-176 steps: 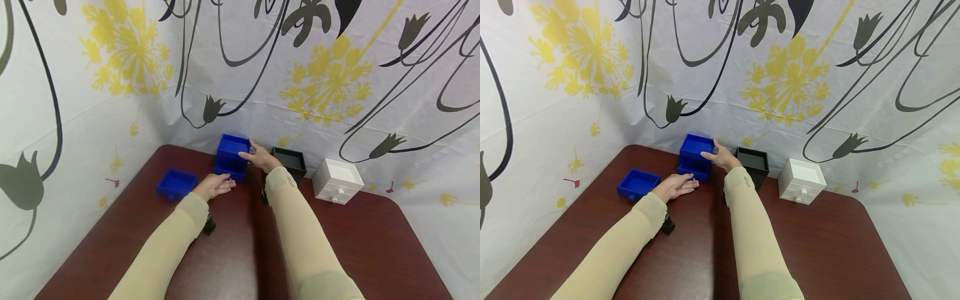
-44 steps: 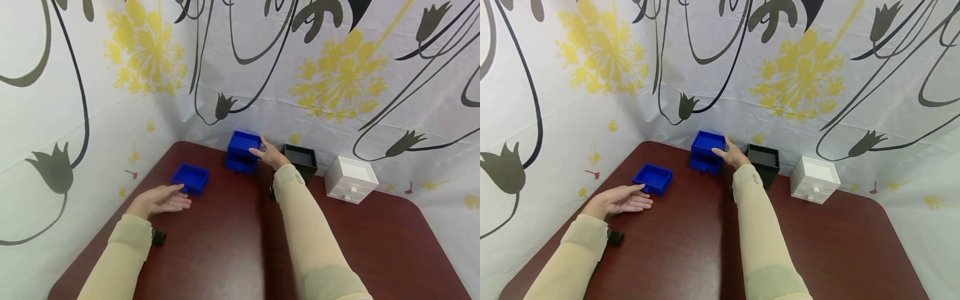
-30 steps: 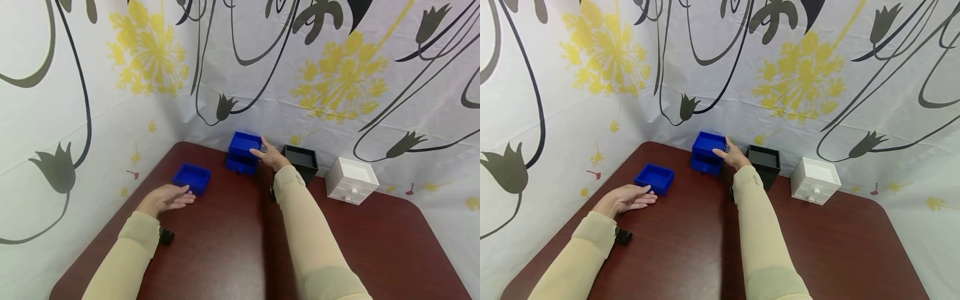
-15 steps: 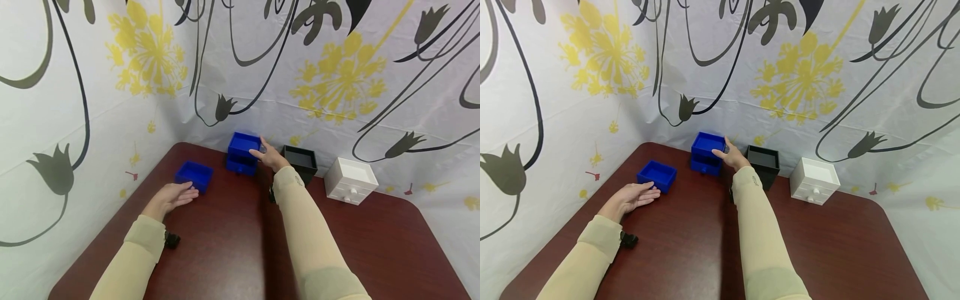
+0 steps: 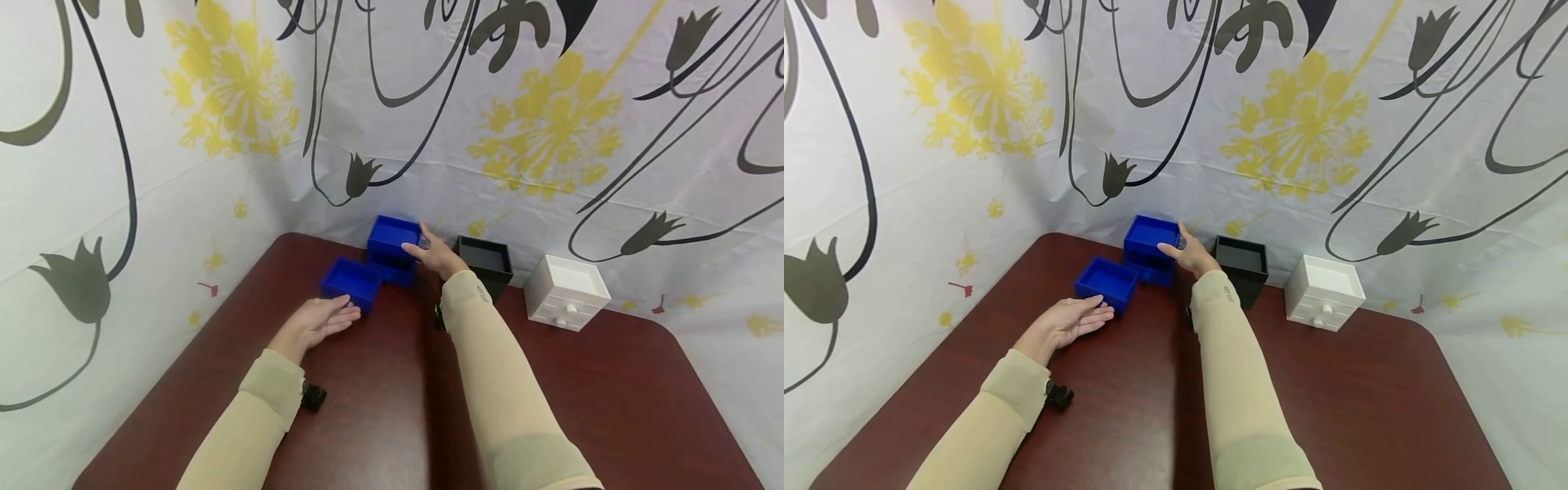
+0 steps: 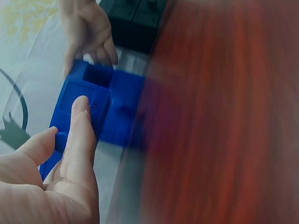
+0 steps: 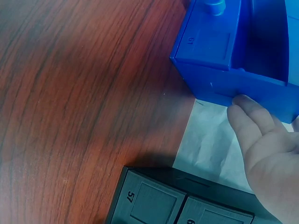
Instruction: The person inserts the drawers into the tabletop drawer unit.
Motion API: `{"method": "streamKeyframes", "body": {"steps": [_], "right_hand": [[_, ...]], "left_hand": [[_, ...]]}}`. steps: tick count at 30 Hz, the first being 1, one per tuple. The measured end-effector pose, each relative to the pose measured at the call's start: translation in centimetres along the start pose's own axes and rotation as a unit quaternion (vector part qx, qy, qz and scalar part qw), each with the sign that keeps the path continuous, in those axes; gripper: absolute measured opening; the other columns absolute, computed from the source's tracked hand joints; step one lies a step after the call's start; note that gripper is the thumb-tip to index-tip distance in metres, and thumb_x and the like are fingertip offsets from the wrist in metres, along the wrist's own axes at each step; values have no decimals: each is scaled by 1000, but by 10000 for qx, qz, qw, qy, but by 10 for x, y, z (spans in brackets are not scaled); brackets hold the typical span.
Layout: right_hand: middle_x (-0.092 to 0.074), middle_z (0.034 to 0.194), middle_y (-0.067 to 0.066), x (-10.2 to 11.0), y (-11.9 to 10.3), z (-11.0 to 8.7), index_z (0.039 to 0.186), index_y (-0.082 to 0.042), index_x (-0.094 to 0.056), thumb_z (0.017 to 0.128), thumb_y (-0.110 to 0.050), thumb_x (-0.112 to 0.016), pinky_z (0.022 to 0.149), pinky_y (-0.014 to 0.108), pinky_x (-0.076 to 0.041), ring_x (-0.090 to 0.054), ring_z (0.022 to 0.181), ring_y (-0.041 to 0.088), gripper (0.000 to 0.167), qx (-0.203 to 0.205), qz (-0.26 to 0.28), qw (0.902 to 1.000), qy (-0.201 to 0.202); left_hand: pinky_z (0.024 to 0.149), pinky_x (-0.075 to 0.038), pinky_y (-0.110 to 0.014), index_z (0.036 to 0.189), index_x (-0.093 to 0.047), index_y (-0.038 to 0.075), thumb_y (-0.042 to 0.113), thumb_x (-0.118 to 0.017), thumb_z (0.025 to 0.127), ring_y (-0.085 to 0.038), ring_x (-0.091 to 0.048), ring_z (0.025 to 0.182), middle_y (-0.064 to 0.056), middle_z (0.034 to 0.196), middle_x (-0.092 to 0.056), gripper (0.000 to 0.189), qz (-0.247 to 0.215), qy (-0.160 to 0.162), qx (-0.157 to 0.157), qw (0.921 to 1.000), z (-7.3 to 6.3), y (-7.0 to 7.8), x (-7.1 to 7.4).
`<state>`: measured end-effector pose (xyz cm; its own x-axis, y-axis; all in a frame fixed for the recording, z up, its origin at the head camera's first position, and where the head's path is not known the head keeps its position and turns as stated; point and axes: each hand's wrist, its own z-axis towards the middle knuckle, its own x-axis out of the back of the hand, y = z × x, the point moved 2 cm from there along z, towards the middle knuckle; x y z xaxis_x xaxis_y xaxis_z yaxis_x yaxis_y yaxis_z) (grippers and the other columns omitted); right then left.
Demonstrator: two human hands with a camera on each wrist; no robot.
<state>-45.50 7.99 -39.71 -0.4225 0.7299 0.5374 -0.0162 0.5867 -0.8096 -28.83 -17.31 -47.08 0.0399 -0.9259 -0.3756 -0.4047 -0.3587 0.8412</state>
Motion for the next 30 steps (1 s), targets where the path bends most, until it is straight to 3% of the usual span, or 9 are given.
{"method": "streamKeyframes", "body": {"steps": [7, 16, 30], "right_hand": [[1, 171, 2, -3, 0, 4, 161, -47, 2, 95, -58, -62, 121, 53, -20, -2, 156, 31, 92, -177, -8, 9998, 58], [-1, 171, 2, -1, 0, 3, 162, -45, 0, 95, -57, -64, 121, 52, -21, -4, 156, 31, 93, -187, -2, 9998, 110], [-1, 171, 3, -1, 0, 2, 162, -45, -1, 95, -58, -64, 122, 52, -20, -4, 156, 31, 93, -149, 18, 9998, 127]], "left_hand": [[94, -55, -36, 138, -54, -7, 19, -63, 103, -25, -71, 109, -22, 123, -69, 44, -275, 17, 7, 9996, 8, -4, -26], [95, -54, -39, 139, -54, -6, 18, -63, 103, -25, -73, 104, -21, 120, -70, 44, -549, 30, -83, 9985, 17, -9, -48], [94, -55, -38, 132, -58, -5, 20, -61, 104, -23, -74, 100, -20, 117, -72, 38, -516, 88, -19, 9986, 27, -8, -62]]}}
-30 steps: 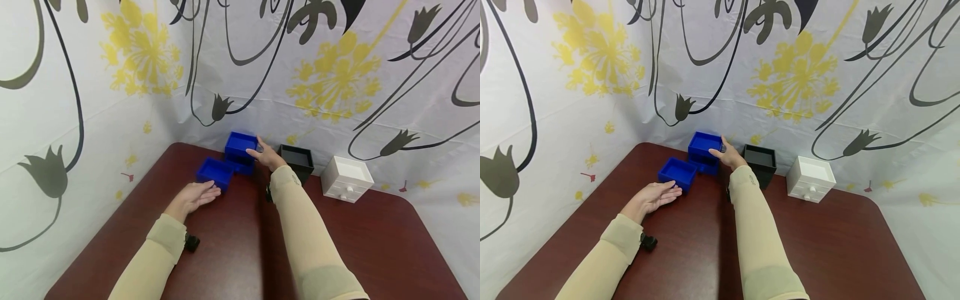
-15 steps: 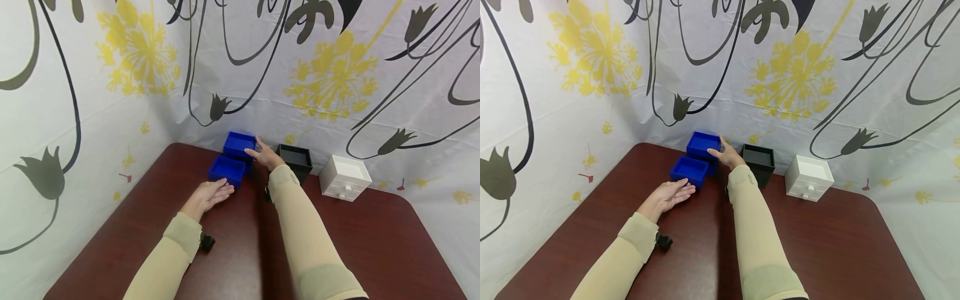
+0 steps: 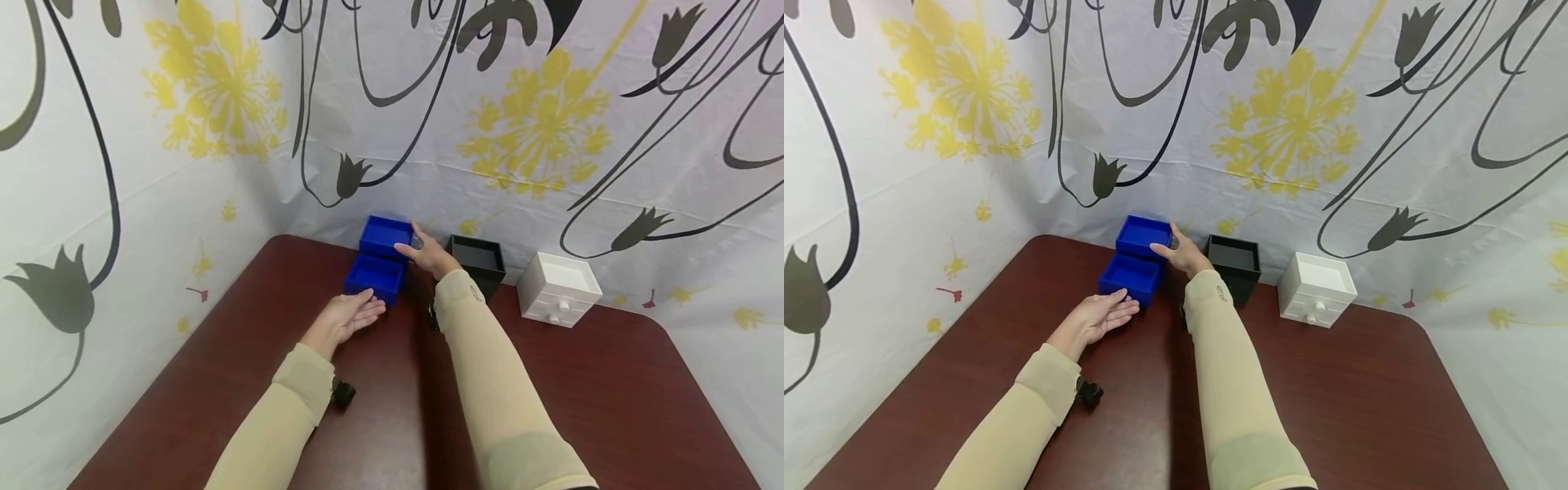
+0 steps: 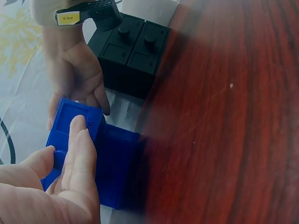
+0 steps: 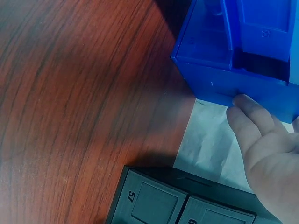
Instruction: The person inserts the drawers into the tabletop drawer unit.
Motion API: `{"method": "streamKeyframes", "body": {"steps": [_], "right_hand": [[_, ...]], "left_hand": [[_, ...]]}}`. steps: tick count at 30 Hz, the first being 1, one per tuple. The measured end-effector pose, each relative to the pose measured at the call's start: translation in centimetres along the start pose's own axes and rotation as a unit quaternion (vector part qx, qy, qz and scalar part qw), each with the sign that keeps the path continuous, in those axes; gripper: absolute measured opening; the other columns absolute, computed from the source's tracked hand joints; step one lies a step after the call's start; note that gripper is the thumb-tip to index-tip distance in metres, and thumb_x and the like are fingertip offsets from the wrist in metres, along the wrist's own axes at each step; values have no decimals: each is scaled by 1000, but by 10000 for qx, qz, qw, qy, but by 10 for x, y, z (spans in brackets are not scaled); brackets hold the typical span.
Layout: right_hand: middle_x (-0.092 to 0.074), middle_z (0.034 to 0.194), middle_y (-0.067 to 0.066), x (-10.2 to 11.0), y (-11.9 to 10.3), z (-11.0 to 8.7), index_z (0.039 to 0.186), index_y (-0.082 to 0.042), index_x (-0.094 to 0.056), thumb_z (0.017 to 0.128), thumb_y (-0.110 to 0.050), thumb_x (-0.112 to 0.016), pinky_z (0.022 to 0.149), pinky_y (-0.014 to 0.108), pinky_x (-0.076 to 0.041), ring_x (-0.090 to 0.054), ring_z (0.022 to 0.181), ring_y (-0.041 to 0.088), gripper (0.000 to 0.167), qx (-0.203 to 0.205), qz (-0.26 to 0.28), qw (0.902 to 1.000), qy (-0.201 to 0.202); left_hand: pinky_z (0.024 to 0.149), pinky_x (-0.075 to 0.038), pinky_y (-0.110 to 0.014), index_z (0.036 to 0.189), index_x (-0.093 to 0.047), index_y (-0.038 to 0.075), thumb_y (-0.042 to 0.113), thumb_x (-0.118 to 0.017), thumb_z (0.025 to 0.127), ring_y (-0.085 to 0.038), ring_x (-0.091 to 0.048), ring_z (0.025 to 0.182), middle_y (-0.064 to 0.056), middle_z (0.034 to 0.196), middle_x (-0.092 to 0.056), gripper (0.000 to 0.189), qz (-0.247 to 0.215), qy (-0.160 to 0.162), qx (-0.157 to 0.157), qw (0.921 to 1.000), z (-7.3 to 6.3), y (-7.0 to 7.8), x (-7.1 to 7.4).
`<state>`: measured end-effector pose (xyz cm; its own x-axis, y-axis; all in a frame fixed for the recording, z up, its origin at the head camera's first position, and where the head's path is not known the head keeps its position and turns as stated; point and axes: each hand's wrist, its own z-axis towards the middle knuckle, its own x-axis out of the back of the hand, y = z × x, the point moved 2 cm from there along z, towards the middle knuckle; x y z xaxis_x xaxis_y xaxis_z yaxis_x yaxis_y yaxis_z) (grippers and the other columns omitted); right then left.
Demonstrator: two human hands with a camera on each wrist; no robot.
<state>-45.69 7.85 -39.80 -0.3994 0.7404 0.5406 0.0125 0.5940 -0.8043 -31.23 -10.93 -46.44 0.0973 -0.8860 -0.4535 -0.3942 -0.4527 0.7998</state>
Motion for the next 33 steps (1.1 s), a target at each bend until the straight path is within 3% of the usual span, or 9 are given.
{"method": "streamKeyframes", "body": {"steps": [11, 20, 33], "right_hand": [[-3, 171, 2, -1, -1, -1, 162, -44, -1, 94, -60, -63, 121, 51, -22, -7, 156, 31, 94, 12, -85, 10000, 3], [-5, 171, 4, -1, 1, 0, 163, -42, -3, 94, -55, -66, 121, 50, -24, -9, 155, 32, 94, 76, 176, 9998, -1], [-3, 171, 4, -2, 3, 2, 162, -46, -3, 94, -57, -65, 121, 50, -22, -6, 156, 32, 93, 11, 130, 9999, 49]], "left_hand": [[91, -56, -37, 130, -59, -6, 20, -63, 103, -21, -75, 95, -19, 113, -73, 37, 1, 60, -65, 10000, 4, -1, -4], [93, -55, -38, 131, -60, -5, 22, -63, 103, -23, -74, 99, -20, 115, -72, 39, 105, 73, -95, 9999, 4, -1, -8], [93, -55, -39, 129, -60, -5, 22, -61, 104, -23, -74, 100, -20, 115, -72, 37, 72, 46, -149, 9999, 3, 1, -12]]}}
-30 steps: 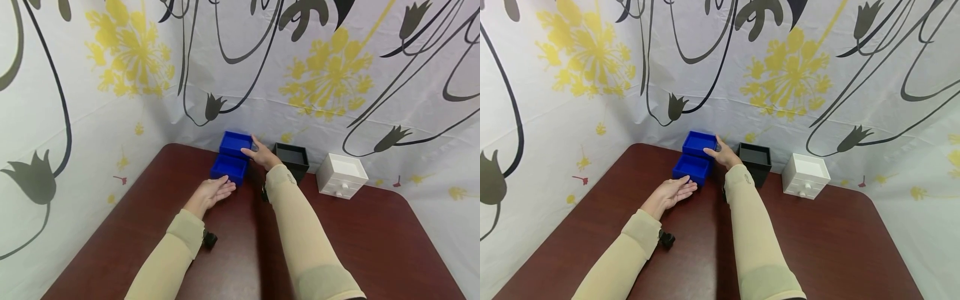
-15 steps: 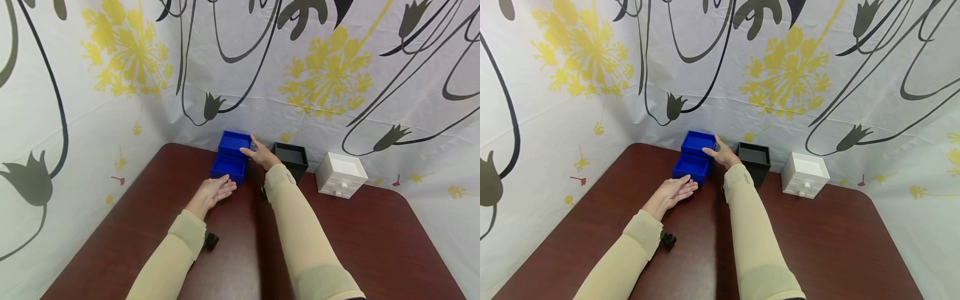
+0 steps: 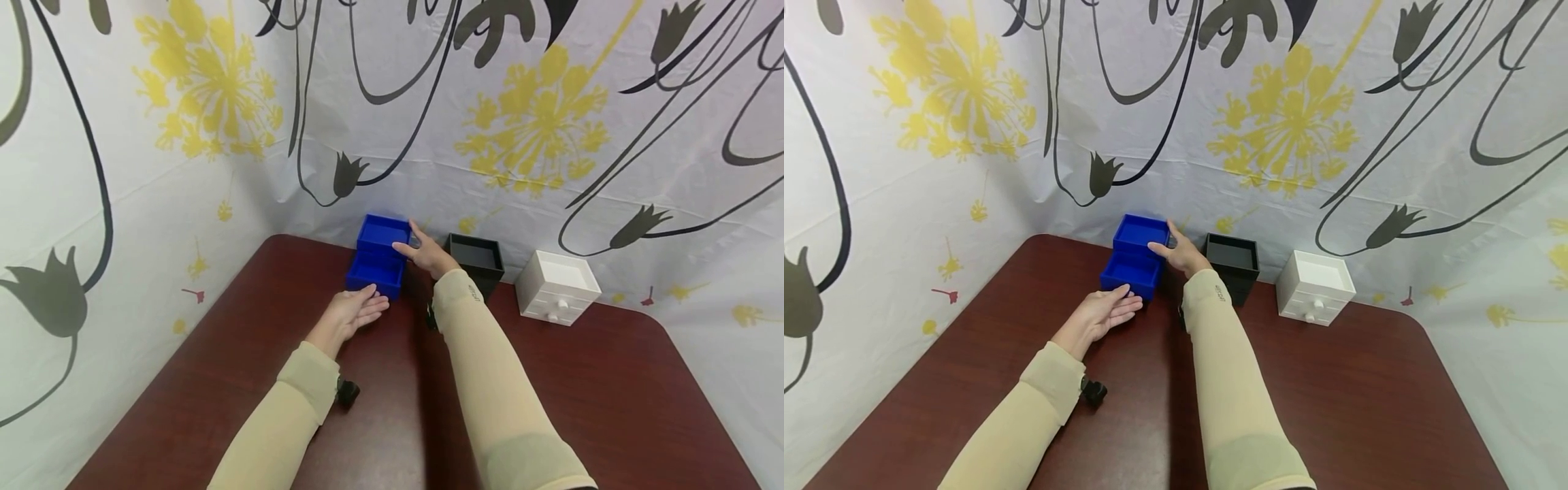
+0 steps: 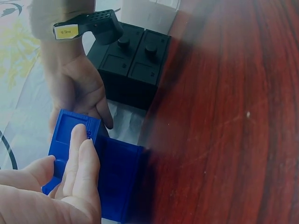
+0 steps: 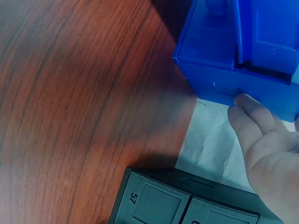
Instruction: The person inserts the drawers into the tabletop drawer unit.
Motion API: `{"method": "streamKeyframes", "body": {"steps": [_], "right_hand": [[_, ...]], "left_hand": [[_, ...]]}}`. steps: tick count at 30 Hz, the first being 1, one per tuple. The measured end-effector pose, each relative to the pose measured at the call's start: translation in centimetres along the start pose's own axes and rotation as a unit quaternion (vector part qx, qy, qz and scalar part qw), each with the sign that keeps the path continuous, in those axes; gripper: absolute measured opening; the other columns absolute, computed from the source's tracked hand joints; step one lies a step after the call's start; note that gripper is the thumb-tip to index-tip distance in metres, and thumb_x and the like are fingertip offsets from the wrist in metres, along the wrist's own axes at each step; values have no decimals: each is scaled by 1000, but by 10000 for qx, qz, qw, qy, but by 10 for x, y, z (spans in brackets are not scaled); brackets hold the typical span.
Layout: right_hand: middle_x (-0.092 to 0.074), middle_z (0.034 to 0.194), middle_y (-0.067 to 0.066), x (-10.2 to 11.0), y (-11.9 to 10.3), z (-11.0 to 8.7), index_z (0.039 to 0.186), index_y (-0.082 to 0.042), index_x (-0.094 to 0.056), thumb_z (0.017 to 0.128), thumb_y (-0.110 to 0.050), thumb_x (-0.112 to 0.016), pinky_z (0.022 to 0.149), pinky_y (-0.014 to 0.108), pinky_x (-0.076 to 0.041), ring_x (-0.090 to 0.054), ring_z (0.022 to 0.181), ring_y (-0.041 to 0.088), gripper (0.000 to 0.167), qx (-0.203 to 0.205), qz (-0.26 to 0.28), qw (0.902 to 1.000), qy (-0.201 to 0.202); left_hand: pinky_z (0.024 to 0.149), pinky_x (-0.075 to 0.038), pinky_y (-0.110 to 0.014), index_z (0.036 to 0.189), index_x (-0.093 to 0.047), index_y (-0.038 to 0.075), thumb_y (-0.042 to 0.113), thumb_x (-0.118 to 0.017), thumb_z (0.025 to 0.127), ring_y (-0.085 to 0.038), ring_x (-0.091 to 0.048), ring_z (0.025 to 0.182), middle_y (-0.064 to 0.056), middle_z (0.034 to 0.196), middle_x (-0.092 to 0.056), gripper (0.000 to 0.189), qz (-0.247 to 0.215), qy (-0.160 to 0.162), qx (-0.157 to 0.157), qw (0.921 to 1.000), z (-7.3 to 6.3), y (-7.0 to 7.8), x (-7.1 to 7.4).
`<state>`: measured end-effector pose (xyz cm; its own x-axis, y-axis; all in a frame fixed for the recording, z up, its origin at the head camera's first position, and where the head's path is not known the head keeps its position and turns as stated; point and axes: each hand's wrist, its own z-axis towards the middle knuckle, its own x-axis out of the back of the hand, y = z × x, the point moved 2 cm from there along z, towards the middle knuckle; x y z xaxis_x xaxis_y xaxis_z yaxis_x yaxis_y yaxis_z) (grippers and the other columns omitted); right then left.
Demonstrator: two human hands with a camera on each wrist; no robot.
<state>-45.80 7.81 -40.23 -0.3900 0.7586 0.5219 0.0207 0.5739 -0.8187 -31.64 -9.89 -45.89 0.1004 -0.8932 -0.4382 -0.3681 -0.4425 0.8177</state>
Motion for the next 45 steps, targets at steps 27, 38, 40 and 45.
{"method": "streamKeyframes", "body": {"steps": [27, 38, 40, 45], "right_hand": [[-4, 171, 7, -2, -2, 1, 163, -43, -5, 95, -53, -66, 121, 50, -24, -10, 155, 33, 92, -17, 154, 9999, 7], [-2, 171, 7, -2, -1, 1, 162, -45, -3, 95, -54, -65, 121, 51, -22, -8, 155, 34, 92, -69, 36, 10000, 36], [-2, 171, 7, -2, -2, 1, 162, -45, -3, 96, -54, -65, 121, 52, -22, -8, 155, 34, 92, -64, 11, 10000, 37], [-2, 171, 6, -1, -2, 0, 162, -46, -2, 95, -57, -64, 121, 52, -21, -7, 155, 34, 92, -82, -12, 10000, 34]], "left_hand": [[93, -55, -40, 126, -62, -6, 24, -62, 104, -28, -72, 105, -22, 115, -72, 38, -12, -19, 66, 10000, 5, 5, -2], [94, -55, -41, 124, -62, -6, 24, -65, 102, -28, -73, 103, -22, 113, -73, 38, -214, 124, -60, 9997, 3, 0, -5], [95, -54, -42, 125, -62, -7, 24, -65, 102, -29, -73, 104, -23, 115, -72, 39, -221, 147, -104, 9996, 2, 0, -5], [96, -53, -42, 129, -62, -7, 26, -66, 101, -28, -72, 105, -23, 117, -71, 42, -271, 218, -152, 9993, 1, -2, -6]]}}
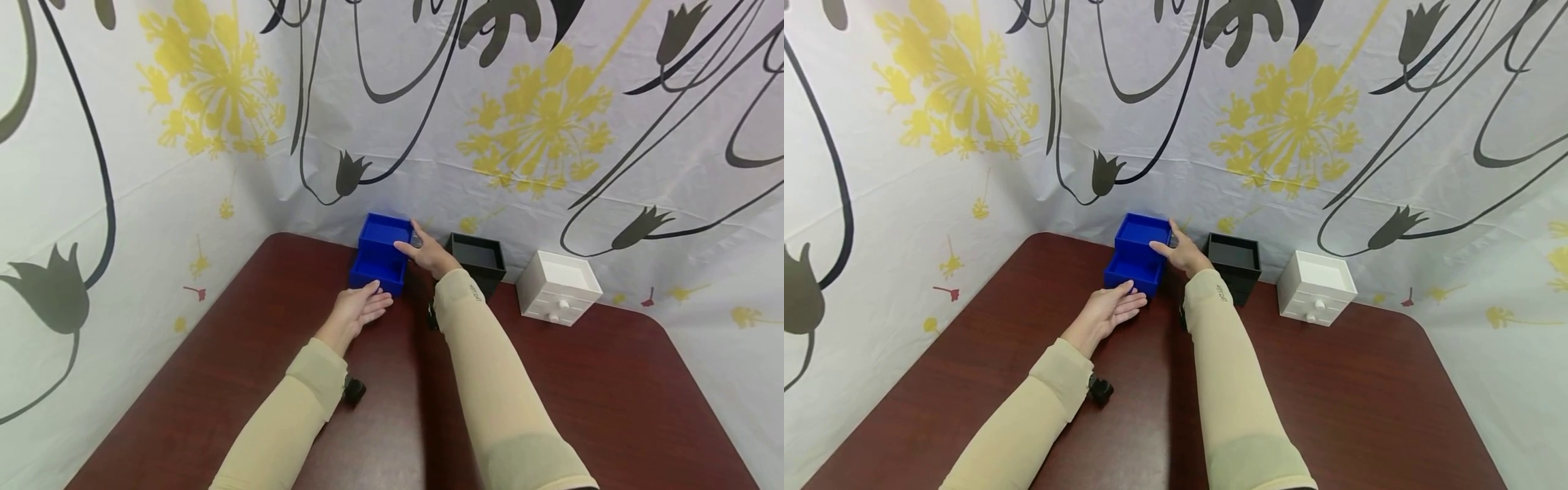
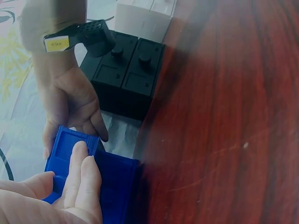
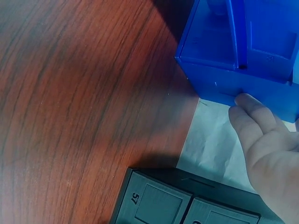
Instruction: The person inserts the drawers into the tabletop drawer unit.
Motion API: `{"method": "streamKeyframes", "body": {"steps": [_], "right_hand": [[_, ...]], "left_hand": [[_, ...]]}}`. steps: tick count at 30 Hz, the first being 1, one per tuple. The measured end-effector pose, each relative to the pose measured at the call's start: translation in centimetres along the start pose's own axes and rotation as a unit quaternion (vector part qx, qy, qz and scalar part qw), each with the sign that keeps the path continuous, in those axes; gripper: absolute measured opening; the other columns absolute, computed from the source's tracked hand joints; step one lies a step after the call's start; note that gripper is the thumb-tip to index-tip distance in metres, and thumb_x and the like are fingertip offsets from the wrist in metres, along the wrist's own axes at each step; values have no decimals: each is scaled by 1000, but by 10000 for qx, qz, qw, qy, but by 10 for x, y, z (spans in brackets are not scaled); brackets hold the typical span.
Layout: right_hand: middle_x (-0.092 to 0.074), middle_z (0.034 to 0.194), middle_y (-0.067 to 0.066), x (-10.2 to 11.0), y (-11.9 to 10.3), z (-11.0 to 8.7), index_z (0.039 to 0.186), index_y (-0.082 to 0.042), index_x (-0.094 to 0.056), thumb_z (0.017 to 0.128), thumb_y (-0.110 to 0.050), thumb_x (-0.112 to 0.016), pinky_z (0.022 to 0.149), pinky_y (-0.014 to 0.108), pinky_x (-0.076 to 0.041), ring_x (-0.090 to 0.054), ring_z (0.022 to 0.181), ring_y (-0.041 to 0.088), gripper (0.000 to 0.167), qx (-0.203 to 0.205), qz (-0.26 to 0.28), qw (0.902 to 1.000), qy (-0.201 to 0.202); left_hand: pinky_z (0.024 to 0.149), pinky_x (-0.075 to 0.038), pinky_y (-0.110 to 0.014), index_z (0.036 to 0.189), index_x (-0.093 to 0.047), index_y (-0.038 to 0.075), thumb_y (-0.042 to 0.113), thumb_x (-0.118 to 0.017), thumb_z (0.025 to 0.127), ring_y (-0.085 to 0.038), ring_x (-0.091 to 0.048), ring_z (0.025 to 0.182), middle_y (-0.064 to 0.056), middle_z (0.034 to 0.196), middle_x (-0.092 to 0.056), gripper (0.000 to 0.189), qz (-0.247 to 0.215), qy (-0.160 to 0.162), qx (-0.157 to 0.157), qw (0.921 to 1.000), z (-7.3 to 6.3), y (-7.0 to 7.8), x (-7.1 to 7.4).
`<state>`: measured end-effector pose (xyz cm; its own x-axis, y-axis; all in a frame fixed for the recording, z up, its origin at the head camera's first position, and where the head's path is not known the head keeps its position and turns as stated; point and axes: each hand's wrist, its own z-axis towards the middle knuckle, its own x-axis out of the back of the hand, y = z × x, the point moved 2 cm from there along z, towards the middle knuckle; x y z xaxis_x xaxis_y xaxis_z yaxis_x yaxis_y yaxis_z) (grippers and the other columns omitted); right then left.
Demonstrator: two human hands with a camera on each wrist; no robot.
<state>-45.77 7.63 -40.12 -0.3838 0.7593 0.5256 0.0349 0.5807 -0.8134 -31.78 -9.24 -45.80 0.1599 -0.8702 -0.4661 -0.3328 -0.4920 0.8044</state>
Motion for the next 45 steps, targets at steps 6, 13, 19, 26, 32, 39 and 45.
{"method": "streamKeyframes", "body": {"steps": [6, 13, 19, 26, 32, 39, 45], "right_hand": [[-1, 171, 5, 0, 1, 0, 161, -48, -1, 94, -58, -64, 121, 51, -22, -7, 156, 33, 93, -42, 44, 10000, -29], [-2, 171, 5, 1, 2, 1, 162, -47, -1, 96, -55, -64, 121, 51, -22, -7, 156, 33, 91, 39, 47, 10000, -26], [-3, 171, 5, 1, 1, 1, 162, -46, -3, 95, -56, -65, 120, 51, -24, -9, 155, 33, 92, 75, 70, 9999, -42], [-3, 171, 5, 1, 2, 0, 162, -47, -2, 94, -57, -64, 121, 52, -23, -8, 155, 33, 92, 33, 30, 10000, -15], [-3, 171, 5, 1, 2, 1, 161, -48, -2, 94, -58, -64, 121, 52, -22, -7, 155, 33, 92, 11, 3, 10000, -11], [-3, 171, 5, 0, 1, 1, 161, -48, -3, 93, -59, -64, 121, 52, -22, -7, 155, 33, 92, 44, 27, 10000, 12], [-2, 171, 5, 0, 3, 3, 161, -48, -2, 94, -60, -64, 121, 52, -22, -7, 155, 34, 92, 43, -9, 10000, 9]], "left_hand": [[94, -55, -40, 131, -62, -6, 27, -65, 102, -27, -72, 106, -22, 117, -71, 44, 57, 102, -55, 9999, 0, -3, -1], [92, -56, -38, 129, -62, -6, 28, -64, 102, -26, -73, 103, -21, 115, -72, 43, 259, 82, -151, 9995, 0, -2, -4], [90, -56, -38, 128, -63, -6, 28, -65, 102, -26, -74, 102, -21, 114, -73, 43, 292, 92, -110, 9995, 0, -2, -3], [90, -56, -38, 127, -63, -6, 28, -66, 101, -26, -74, 101, -21, 113, -73, 43, 307, 57, -109, 9995, 3, -3, -2], [89, -57, -37, 127, -63, -6, 28, -66, 102, -25, -75, 98, -21, 112, -74, 42, 336, 27, -77, 9994, 4, -2, -1], [88, -57, -37, 128, -62, -6, 28, -65, 102, -26, -74, 101, -21, 114, -73, 43, 350, 50, -136, 9993, 4, 0, -2], [90, -57, -38, 127, -63, -5, 28, -66, 102, -27, -72, 106, -22, 116, -72, 42, 250, 170, -183, 9994, 5, -2, -2]]}}
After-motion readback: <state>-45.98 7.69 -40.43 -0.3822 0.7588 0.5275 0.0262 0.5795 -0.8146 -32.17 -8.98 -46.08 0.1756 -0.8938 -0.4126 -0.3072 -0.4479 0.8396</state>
